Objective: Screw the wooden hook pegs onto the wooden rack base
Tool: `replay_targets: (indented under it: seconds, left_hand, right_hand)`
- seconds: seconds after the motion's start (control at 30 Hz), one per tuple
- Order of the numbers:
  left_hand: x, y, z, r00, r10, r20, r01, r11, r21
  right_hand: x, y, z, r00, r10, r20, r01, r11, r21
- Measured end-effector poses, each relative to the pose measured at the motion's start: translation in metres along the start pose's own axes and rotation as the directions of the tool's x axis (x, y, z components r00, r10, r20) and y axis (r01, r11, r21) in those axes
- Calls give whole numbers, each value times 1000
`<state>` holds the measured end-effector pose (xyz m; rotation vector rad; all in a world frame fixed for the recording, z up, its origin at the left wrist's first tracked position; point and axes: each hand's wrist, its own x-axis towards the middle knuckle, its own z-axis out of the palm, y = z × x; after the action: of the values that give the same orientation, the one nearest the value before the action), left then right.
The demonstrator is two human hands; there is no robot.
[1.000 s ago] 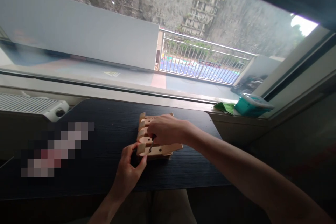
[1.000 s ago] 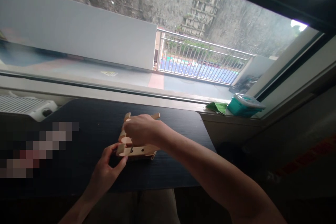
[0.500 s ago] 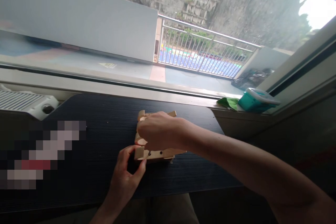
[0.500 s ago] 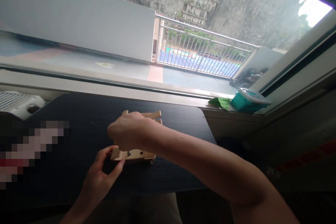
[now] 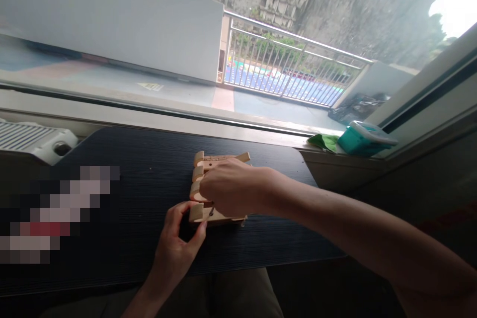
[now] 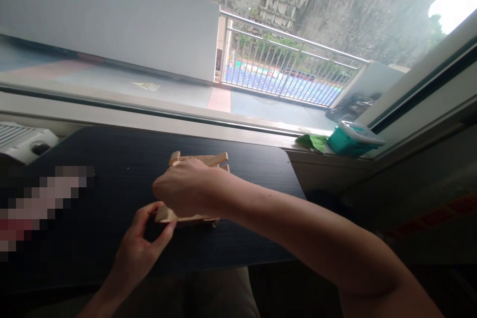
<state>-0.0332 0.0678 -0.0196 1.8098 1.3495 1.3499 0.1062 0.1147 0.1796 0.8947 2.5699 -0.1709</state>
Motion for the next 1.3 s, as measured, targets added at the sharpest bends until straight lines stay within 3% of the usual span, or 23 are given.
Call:
replay_targets:
  seconds: [0.17, 0.3, 0.47, 0.57, 0.77, 1.03, 1.3]
  left_hand:
    - [-1, -2, 0, 1000, -13, 22, 12, 1000, 12]
    - [0, -1, 0, 1000, -19, 6, 19, 999, 31]
    - [1, 2, 0, 1000, -17, -12, 17, 999, 29]
    - [0, 0, 0, 1000, -15, -16, 15, 1000, 25]
    - [-1, -2, 0, 1000, -7, -3, 7, 1000, 31]
    - [0, 2, 0, 1000, -8, -2, 8, 1000, 20]
    - [-3, -2, 1, 999, -52, 12, 52, 999, 1]
  right_hand:
    - [3, 10, -5, 994, 94, 61, -102, 984, 149]
    - [2, 7, -7, 983, 164, 84, -175, 973, 150]
    - [-6, -11, 1, 990, 110, -92, -109, 994, 13]
    - [-8, -18, 5, 989, 73, -125, -73, 997, -2]
    - [-1, -11, 6, 993, 2, -117, 2, 1000, 30]
    - [7, -3, -1, 970, 235, -62, -225, 965, 136]
    - [-10, -8, -10, 985, 171, -27, -168, 983, 72]
